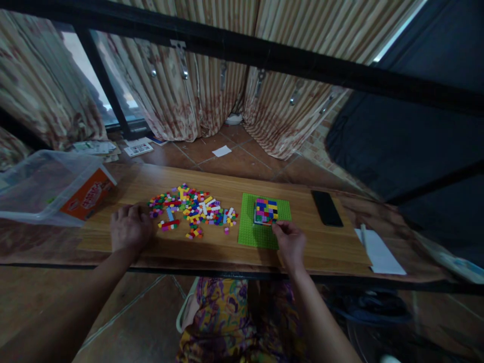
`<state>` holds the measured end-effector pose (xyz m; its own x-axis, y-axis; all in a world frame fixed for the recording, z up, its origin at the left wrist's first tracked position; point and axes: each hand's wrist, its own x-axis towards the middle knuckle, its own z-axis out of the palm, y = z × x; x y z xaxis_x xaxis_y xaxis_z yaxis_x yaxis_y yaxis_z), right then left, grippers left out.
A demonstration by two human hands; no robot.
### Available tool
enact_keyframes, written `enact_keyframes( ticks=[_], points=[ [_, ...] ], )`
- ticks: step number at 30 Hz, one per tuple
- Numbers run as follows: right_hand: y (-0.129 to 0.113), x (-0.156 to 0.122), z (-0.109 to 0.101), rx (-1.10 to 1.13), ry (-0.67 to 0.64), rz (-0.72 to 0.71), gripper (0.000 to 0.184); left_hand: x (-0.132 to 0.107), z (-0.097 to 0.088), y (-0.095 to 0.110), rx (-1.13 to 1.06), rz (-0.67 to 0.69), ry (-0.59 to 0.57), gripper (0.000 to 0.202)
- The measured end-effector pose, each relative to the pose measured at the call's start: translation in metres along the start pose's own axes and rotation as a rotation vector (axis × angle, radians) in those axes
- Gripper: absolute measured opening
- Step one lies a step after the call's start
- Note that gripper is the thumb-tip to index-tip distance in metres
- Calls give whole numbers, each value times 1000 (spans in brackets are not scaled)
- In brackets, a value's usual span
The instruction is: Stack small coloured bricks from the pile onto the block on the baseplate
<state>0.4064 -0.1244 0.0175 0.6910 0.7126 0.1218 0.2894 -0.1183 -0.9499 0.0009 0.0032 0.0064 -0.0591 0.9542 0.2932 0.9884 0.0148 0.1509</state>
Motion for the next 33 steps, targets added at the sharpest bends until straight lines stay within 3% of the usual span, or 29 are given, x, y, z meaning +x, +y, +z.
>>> enact_keyframes(
  ticks=[7, 12, 33],
  points=[
    [-10, 5, 1, -353, -44, -222, 24, 0, -1, 1, 28, 10, -11, 48],
    [-10, 6, 4, -432, -47, -303, 26, 0, 0, -1, 12, 14, 3, 43],
    [-9, 6, 0, -303, -49, -206, 30, 0, -5, 4, -8, -24, -50, 44]
  ],
)
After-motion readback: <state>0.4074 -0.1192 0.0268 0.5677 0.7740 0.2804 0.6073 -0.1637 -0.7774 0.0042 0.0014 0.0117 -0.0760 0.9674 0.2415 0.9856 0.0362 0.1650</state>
